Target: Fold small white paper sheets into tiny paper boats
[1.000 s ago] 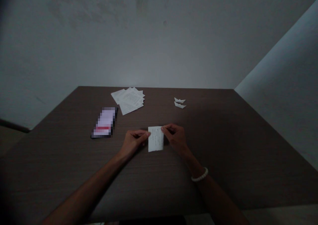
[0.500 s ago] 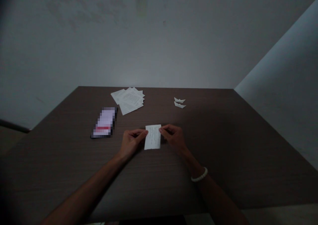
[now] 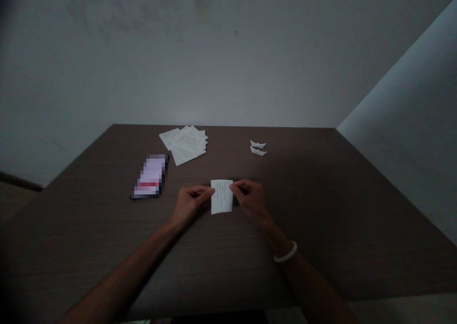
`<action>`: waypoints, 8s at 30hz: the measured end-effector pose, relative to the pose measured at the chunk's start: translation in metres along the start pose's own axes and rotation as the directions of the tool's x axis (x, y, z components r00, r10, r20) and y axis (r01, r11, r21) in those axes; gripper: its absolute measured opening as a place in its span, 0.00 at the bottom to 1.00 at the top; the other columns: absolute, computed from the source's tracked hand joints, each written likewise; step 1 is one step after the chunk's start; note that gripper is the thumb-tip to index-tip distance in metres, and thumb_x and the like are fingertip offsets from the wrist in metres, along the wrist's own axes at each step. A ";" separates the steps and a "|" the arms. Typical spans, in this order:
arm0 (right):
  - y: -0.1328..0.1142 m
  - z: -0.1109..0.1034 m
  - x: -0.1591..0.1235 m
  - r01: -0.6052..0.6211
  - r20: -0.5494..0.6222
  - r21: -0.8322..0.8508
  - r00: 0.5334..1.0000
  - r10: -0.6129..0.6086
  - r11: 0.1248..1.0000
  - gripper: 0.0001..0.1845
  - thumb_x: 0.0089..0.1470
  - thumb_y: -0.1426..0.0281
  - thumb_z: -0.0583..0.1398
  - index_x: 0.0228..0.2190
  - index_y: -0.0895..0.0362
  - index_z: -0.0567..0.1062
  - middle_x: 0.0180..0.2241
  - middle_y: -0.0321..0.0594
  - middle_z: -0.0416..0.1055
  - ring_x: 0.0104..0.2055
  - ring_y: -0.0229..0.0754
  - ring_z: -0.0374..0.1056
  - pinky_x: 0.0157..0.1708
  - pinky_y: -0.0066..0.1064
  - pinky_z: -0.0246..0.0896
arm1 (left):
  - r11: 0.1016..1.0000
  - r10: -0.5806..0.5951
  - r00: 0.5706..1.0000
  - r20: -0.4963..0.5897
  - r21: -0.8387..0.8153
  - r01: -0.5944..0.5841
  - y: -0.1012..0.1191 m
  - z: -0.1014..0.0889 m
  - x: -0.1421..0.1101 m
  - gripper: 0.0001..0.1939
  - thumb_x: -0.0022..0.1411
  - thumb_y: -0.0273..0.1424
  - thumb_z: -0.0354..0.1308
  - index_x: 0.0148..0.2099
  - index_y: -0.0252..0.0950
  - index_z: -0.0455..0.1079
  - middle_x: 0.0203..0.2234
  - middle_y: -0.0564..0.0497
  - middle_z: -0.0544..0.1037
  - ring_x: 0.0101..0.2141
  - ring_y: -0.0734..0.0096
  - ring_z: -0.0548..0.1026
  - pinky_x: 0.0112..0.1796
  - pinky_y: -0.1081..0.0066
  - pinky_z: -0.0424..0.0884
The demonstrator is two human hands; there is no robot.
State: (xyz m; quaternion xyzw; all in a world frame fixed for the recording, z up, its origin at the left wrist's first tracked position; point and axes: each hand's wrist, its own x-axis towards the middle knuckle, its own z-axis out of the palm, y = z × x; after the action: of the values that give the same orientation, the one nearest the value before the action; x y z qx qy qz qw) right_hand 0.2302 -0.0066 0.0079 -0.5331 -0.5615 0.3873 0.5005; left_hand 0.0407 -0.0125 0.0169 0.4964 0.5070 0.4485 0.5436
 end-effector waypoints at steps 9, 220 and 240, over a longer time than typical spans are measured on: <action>-0.002 -0.001 0.002 -0.033 -0.008 0.045 0.999 0.033 0.998 0.11 0.48 0.63 0.64 0.25 0.59 0.78 0.25 0.39 0.77 0.26 0.39 0.70 0.28 0.28 0.64 | 1.000 0.009 1.000 -0.008 0.009 -0.009 -0.003 0.000 0.000 0.17 0.50 0.42 0.68 0.31 0.31 0.80 0.23 0.46 0.80 0.22 0.72 0.72 0.23 0.75 0.64; 0.006 -0.018 0.002 -0.022 -0.015 -0.763 1.000 0.016 0.646 0.09 0.51 0.63 0.61 0.24 0.53 0.78 0.26 0.35 0.77 0.28 0.39 0.71 0.26 0.28 0.53 | 0.148 0.325 0.788 0.523 0.795 -0.589 -0.004 -0.009 -0.008 0.22 0.63 0.44 0.55 0.52 0.36 0.71 0.44 0.41 0.70 0.45 0.52 0.66 0.44 0.55 0.65; 0.010 -0.033 -0.002 0.456 0.404 -0.628 0.884 -0.236 0.631 0.07 0.56 0.69 0.61 0.37 0.54 0.79 0.38 0.41 0.74 0.41 0.42 0.67 0.43 0.34 0.62 | 0.141 0.310 0.797 0.519 0.804 -0.578 -0.003 -0.018 -0.004 0.21 0.64 0.40 0.53 0.56 0.38 0.69 0.50 0.40 0.68 0.49 0.52 0.65 0.47 0.54 0.64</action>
State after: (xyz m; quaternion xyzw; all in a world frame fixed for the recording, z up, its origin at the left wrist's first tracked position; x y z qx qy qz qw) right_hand 0.2645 -0.0101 0.0047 -0.5027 -0.8242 0.1094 0.2368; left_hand 0.0221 -0.0151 0.0140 0.8902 0.4305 0.1434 0.0405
